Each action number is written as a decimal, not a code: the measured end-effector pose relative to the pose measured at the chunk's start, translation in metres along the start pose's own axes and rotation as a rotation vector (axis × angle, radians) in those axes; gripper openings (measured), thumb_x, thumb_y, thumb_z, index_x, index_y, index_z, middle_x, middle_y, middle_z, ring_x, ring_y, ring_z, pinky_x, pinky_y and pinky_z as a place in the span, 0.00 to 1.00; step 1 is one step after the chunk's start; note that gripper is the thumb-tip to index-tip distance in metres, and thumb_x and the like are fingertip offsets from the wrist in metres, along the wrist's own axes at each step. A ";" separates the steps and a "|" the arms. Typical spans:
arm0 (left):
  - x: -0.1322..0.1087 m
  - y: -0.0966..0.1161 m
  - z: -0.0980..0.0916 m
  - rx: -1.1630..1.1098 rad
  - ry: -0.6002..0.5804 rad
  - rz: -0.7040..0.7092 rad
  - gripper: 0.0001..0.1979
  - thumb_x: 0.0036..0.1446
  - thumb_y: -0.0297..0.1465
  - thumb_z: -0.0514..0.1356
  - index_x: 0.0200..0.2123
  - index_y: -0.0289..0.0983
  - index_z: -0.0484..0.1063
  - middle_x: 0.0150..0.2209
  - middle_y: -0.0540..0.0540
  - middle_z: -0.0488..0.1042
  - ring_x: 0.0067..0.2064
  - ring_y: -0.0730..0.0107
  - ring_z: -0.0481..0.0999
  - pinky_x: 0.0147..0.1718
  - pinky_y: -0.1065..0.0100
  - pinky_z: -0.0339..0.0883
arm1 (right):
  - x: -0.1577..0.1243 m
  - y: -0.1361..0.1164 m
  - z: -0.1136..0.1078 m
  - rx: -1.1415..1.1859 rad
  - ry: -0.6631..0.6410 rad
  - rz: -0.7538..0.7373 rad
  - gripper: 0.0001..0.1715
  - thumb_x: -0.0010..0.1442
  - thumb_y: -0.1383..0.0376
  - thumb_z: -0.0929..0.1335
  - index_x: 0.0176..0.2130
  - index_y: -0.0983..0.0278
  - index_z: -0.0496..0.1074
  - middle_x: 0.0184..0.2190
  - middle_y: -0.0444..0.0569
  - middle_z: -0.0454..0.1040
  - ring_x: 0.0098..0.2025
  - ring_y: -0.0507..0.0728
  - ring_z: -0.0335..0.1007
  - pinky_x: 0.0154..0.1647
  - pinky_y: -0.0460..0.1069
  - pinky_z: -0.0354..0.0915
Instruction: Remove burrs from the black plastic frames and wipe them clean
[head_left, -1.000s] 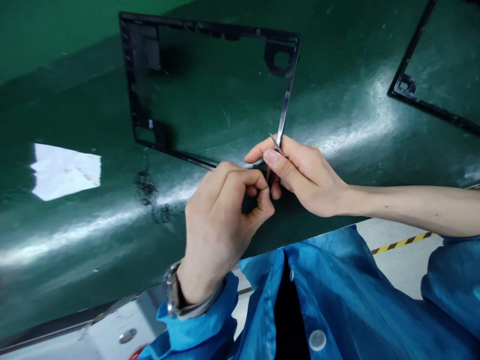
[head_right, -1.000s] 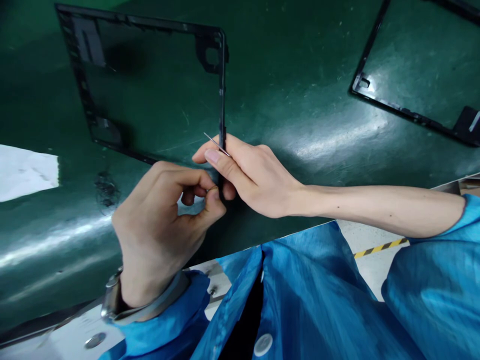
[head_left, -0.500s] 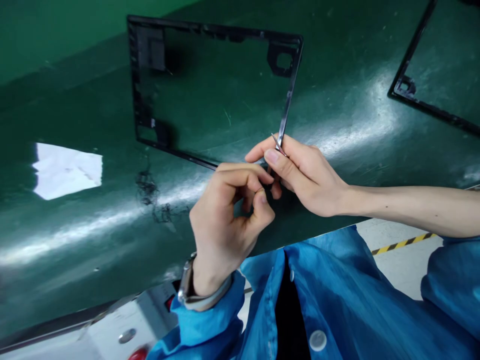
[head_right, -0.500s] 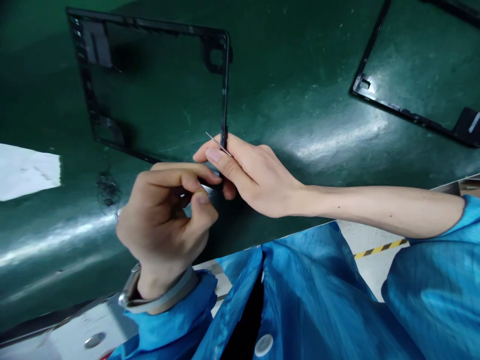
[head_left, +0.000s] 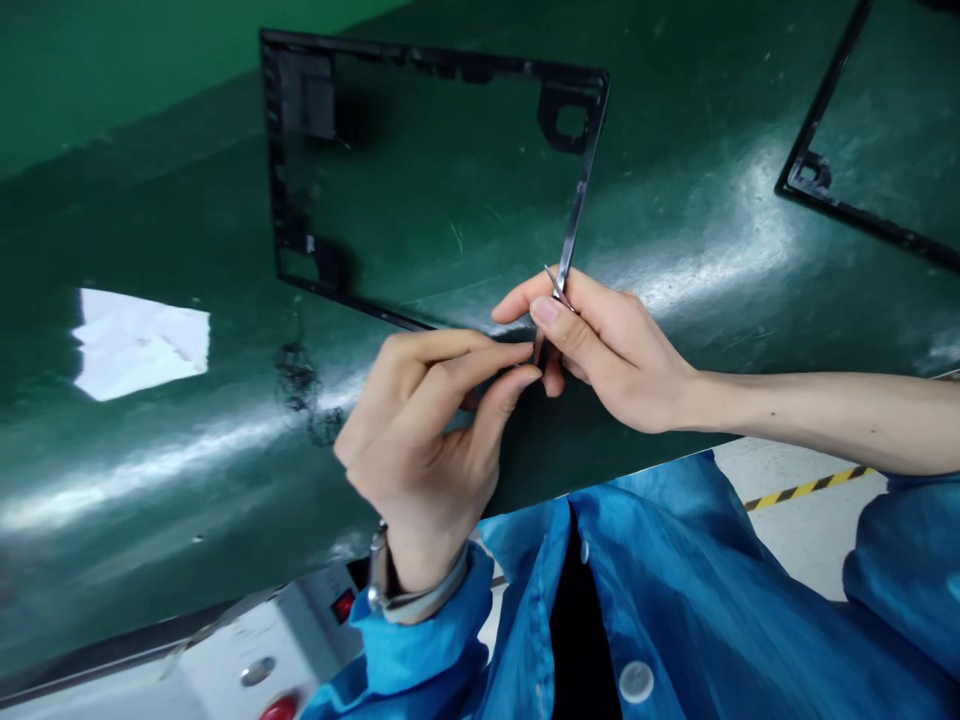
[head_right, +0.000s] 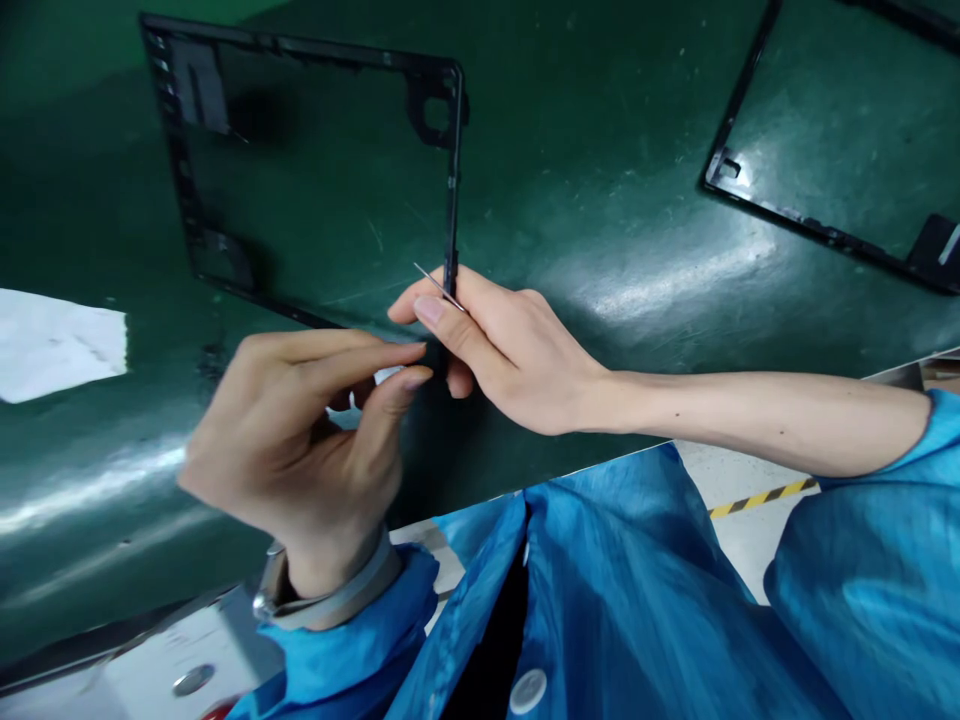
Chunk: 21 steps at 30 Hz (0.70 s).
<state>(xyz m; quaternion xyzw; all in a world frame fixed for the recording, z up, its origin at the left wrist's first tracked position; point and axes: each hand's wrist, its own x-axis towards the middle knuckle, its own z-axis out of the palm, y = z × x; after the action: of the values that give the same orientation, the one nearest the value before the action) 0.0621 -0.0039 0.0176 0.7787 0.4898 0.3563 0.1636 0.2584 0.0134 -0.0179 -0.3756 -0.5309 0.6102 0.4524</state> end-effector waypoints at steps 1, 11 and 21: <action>-0.001 0.002 0.003 0.025 -0.001 -0.004 0.15 0.72 0.29 0.73 0.55 0.55 0.86 0.48 0.50 0.87 0.47 0.62 0.87 0.44 0.56 0.84 | 0.000 0.000 0.000 -0.007 0.004 -0.003 0.25 0.87 0.49 0.62 0.57 0.67 0.75 0.30 0.36 0.74 0.32 0.44 0.76 0.43 0.42 0.72; -0.011 0.012 0.029 0.166 0.175 0.081 0.12 0.68 0.24 0.74 0.48 0.48 0.83 0.43 0.48 0.86 0.40 0.62 0.84 0.37 0.57 0.79 | -0.001 -0.008 -0.003 -0.141 -0.006 -0.004 0.22 0.88 0.53 0.60 0.57 0.66 0.74 0.45 0.43 0.81 0.43 0.45 0.78 0.51 0.43 0.75; -0.011 0.015 0.019 -0.296 0.051 -0.192 0.05 0.81 0.32 0.60 0.49 0.48 0.75 0.43 0.51 0.83 0.47 0.64 0.85 0.44 0.57 0.78 | 0.000 0.000 -0.001 0.008 0.025 -0.016 0.23 0.87 0.50 0.63 0.57 0.67 0.74 0.33 0.38 0.76 0.35 0.44 0.76 0.45 0.42 0.73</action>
<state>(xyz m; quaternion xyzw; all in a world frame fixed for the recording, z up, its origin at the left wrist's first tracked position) 0.0821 -0.0187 0.0093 0.6865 0.5081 0.4270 0.2969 0.2588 0.0139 -0.0178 -0.3771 -0.5258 0.6039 0.4654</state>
